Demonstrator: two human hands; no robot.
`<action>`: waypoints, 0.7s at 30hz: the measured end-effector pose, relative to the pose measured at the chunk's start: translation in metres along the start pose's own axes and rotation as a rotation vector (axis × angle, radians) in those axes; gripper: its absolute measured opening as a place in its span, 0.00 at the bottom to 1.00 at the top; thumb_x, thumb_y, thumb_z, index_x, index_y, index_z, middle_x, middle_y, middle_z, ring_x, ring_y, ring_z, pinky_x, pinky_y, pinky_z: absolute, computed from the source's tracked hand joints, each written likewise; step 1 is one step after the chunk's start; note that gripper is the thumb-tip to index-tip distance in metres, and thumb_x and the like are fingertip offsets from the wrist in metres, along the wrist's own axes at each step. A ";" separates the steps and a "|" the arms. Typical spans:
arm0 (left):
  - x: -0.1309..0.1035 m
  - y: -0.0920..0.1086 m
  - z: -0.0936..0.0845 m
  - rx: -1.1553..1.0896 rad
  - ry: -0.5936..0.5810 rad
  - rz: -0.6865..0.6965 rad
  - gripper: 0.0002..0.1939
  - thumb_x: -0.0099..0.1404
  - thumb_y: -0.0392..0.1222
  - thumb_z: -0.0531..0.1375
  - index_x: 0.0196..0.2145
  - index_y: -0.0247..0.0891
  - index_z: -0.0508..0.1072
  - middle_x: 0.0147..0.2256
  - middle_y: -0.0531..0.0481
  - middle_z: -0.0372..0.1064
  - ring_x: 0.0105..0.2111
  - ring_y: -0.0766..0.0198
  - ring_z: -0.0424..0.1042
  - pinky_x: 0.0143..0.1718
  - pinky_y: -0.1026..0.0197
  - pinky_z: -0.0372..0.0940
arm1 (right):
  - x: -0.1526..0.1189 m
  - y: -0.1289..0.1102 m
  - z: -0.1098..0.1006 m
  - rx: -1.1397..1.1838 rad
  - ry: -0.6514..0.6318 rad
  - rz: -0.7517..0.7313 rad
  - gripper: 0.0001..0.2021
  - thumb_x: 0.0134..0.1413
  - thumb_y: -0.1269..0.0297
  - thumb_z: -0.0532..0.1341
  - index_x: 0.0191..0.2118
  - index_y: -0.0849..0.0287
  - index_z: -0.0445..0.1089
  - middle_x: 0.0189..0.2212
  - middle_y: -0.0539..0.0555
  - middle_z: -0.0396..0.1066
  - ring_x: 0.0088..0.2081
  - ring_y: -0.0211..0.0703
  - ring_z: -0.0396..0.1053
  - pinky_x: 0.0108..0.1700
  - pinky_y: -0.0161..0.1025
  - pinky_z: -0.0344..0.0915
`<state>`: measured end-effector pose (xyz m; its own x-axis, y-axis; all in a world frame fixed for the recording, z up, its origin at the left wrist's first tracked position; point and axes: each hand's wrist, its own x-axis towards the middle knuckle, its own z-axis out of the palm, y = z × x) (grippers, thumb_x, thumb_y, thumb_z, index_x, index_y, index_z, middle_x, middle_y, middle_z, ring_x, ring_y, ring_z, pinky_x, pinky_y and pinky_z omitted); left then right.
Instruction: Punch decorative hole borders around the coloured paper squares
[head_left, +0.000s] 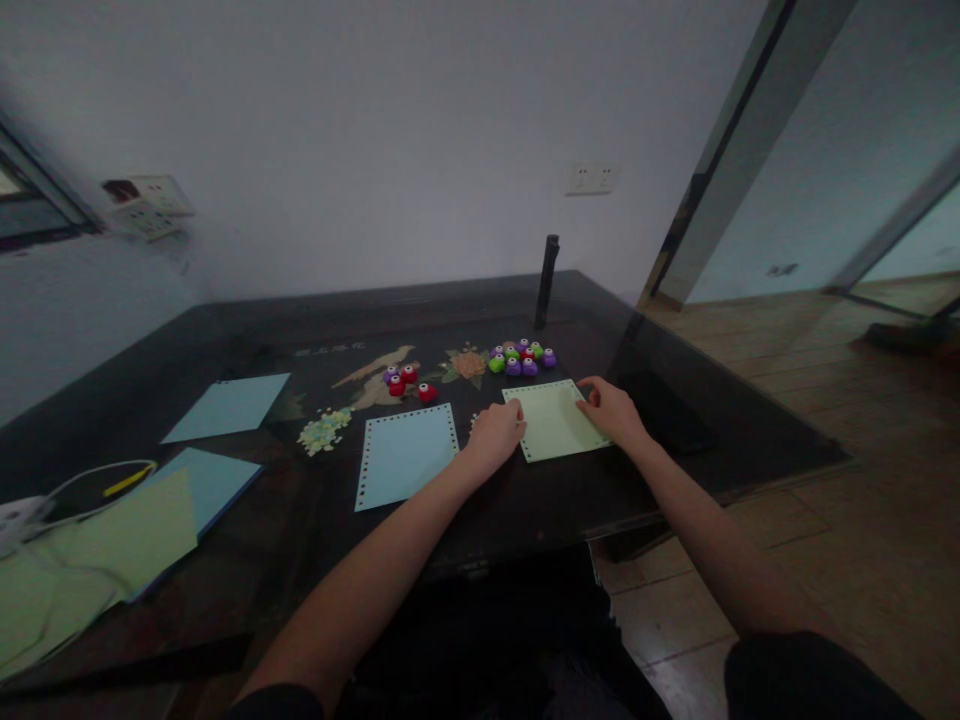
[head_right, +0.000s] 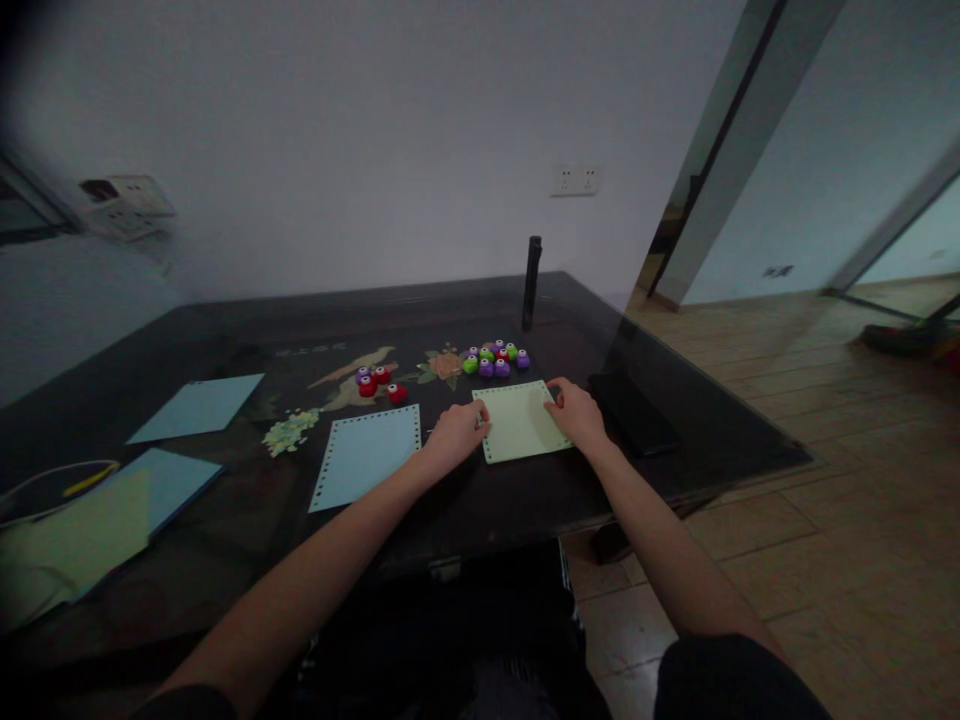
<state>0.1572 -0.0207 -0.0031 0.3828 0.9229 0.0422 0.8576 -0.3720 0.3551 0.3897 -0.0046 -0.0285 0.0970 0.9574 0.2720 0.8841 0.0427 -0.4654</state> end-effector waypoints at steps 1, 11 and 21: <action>-0.002 0.003 -0.002 0.035 -0.007 -0.002 0.09 0.63 0.39 0.53 0.41 0.38 0.69 0.36 0.40 0.72 0.39 0.53 0.73 0.40 0.56 0.64 | 0.000 -0.001 0.000 -0.025 0.006 -0.010 0.13 0.47 0.66 0.60 0.42 0.57 0.69 0.23 0.47 0.63 0.26 0.38 0.62 0.29 0.34 0.55; -0.025 0.000 -0.042 0.083 0.054 0.135 0.12 0.66 0.43 0.51 0.45 0.40 0.66 0.39 0.43 0.72 0.39 0.54 0.71 0.41 0.57 0.62 | 0.000 -0.002 -0.001 0.004 0.078 -0.077 0.11 0.50 0.63 0.56 0.40 0.58 0.70 0.26 0.51 0.64 0.28 0.40 0.62 0.31 0.37 0.57; -0.070 -0.157 -0.072 0.060 0.281 0.118 0.09 0.64 0.38 0.52 0.39 0.38 0.70 0.42 0.45 0.68 0.45 0.57 0.67 0.49 0.55 0.61 | -0.006 -0.097 0.007 0.189 -0.049 -0.369 0.09 0.54 0.66 0.56 0.39 0.58 0.71 0.33 0.54 0.71 0.34 0.43 0.67 0.38 0.39 0.61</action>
<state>-0.0290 -0.0193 0.0058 0.3782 0.8613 0.3393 0.8349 -0.4757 0.2768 0.3004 -0.0126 0.0087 -0.2368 0.8803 0.4112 0.7553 0.4330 -0.4920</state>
